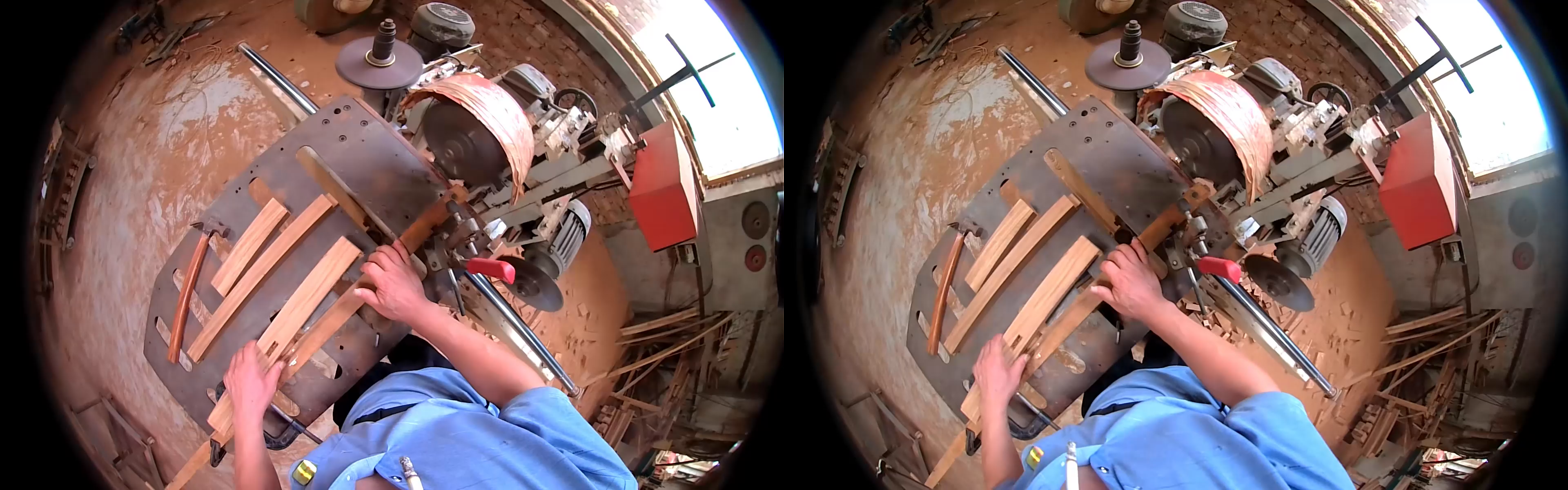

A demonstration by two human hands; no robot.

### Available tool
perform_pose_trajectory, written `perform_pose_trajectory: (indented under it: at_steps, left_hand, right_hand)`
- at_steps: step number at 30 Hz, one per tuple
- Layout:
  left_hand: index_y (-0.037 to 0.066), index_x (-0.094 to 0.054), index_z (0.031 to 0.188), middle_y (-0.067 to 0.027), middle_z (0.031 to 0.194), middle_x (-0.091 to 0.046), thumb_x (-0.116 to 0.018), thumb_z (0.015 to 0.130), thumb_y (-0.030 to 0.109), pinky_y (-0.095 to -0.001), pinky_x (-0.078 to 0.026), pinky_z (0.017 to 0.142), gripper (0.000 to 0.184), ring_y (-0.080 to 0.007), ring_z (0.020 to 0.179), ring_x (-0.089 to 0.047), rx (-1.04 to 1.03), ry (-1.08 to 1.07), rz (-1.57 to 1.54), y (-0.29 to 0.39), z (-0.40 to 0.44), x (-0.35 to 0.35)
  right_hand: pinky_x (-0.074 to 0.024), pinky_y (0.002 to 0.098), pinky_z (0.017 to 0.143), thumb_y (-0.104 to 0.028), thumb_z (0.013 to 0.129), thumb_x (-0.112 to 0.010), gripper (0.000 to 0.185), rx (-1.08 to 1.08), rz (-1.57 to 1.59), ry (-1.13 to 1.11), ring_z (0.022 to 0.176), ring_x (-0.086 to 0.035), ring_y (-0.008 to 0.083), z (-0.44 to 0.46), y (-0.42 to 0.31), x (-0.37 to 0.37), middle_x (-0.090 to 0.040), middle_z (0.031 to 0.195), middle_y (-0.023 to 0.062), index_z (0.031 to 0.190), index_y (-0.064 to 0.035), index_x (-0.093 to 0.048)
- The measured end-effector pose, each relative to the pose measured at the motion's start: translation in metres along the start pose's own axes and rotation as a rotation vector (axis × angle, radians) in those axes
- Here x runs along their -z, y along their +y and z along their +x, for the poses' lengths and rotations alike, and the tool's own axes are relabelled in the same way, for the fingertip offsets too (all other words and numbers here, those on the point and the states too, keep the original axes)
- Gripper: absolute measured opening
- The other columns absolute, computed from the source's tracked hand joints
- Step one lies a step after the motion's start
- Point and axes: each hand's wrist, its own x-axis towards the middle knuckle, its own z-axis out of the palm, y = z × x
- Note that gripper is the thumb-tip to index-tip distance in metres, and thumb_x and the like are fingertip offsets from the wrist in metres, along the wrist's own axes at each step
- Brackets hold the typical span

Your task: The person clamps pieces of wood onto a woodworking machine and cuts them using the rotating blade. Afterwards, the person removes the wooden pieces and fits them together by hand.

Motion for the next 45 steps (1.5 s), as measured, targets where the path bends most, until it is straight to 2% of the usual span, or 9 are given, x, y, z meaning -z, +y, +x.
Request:
perform_pose_trajectory:
  at_steps: [8, 12, 18, 21, 28, 31, 37, 40, 45]
  left_hand:
    - [0.003, -0.056, 0.121, -0.0197, 0.112, -0.065, -0.074, 0.079, 0.031, -0.0488, -0.049, 0.09, 0.054, -0.0383, 0.109, -0.061, -0.117, 0.012, -0.046, 0.097, 0.005, -0.038]
    - [0.003, -0.056, 0.123, -0.0205, 0.114, -0.065, -0.071, 0.08, 0.032, -0.0479, -0.049, 0.093, 0.053, -0.0382, 0.11, -0.061, -0.211, 0.005, -0.077, 0.152, 0.014, -0.063]
    - [0.003, -0.054, 0.131, -0.02, 0.12, -0.064, -0.069, 0.086, 0.031, -0.0467, -0.049, 0.099, 0.056, -0.0369, 0.116, -0.06, -0.309, -0.109, -0.138, 0.226, 0.04, -0.089]
    - [-0.001, -0.062, 0.11, -0.0227, 0.108, -0.067, -0.066, 0.088, 0.04, -0.047, -0.054, 0.089, 0.047, -0.0375, 0.104, -0.066, -0.267, -0.136, -0.17, 0.25, 0.046, -0.095]
    - [0.003, -0.065, 0.098, -0.0242, 0.096, -0.062, -0.064, 0.091, 0.033, -0.0515, -0.054, 0.079, 0.03, -0.0416, 0.094, -0.066, -0.221, 0.144, -0.333, 0.243, 0.049, -0.124]
    - [0.004, -0.066, 0.097, -0.0231, 0.099, -0.062, -0.063, 0.092, 0.031, -0.0521, -0.054, 0.079, 0.027, -0.0423, 0.093, -0.067, -0.172, 0.082, -0.378, 0.234, 0.048, -0.121]
    - [0.008, -0.07, 0.096, -0.0139, 0.099, -0.063, -0.066, 0.091, 0.032, -0.0447, -0.049, 0.087, 0.025, -0.0324, 0.104, -0.058, -0.214, 0.241, -0.288, 0.233, 0.042, -0.125]
    - [0.01, -0.072, 0.095, -0.0104, 0.098, -0.063, -0.067, 0.09, 0.032, -0.0417, -0.046, 0.089, 0.023, -0.0291, 0.107, -0.053, -0.196, 0.224, -0.326, 0.23, 0.044, -0.133]
    - [0.009, -0.071, 0.095, -0.0124, 0.098, -0.063, -0.064, 0.091, 0.032, -0.0453, -0.049, 0.086, 0.025, -0.032, 0.101, -0.057, -0.224, 0.149, -0.247, 0.23, 0.052, -0.139]
  right_hand:
    - [-0.0298, 0.0509, 0.116, -0.038, 0.081, -0.073, 0.044, 0.022, 0.057, 0.023, 0.12, -0.052, 0.0315, -0.077, 0.01, 0.024, -0.062, 0.112, 0.0121, 0.108, -0.0038, -0.066]
    - [-0.0401, 0.0494, 0.108, -0.028, 0.081, -0.075, 0.052, 0.003, 0.215, 0.053, 0.12, -0.053, 0.0383, -0.117, 0.012, 0.042, -0.059, 0.122, 0.0194, 0.122, -0.0003, -0.059]
    - [-0.0452, 0.0458, 0.1, -0.015, 0.076, -0.077, 0.05, 0.112, 0.251, 0.141, 0.115, -0.054, 0.0398, -0.139, 0.005, 0.089, -0.058, 0.119, 0.0216, 0.12, 0.0012, -0.06]
    - [-0.0451, 0.0456, 0.1, -0.012, 0.084, -0.071, 0.042, 0.111, 0.282, 0.157, 0.115, -0.055, 0.0382, -0.135, 0.011, 0.091, -0.059, 0.122, 0.0212, 0.122, 0.0015, -0.06]
    - [-0.0444, 0.0442, 0.101, -0.008, 0.089, -0.066, 0.037, 0.017, 0.215, 0.139, 0.115, -0.055, 0.0382, -0.117, 0.034, 0.088, -0.058, 0.123, 0.0219, 0.123, 0.0049, -0.057]
    - [-0.0448, 0.0443, 0.101, -0.007, 0.088, -0.067, 0.037, 0.016, 0.228, 0.14, 0.115, -0.056, 0.038, -0.113, 0.034, 0.08, -0.059, 0.122, 0.0218, 0.122, 0.0049, -0.058]
    - [-0.0456, 0.0435, 0.1, -0.007, 0.088, -0.069, 0.037, -0.016, 0.2, 0.112, 0.114, -0.056, 0.0379, -0.11, 0.035, 0.08, -0.059, 0.122, 0.022, 0.121, 0.0053, -0.059]
    - [-0.0441, 0.0462, 0.102, -0.009, 0.084, -0.073, 0.044, -0.032, 0.195, 0.071, 0.116, -0.055, 0.0398, -0.11, 0.042, 0.082, -0.059, 0.123, 0.0225, 0.123, 0.0057, -0.058]
    - [-0.0359, 0.0502, 0.11, -0.026, 0.065, -0.088, 0.075, 0.053, -0.22, -0.165, 0.127, -0.046, 0.0421, -0.102, 0.041, 0.096, -0.052, 0.134, 0.0252, 0.125, 0.0039, -0.053]
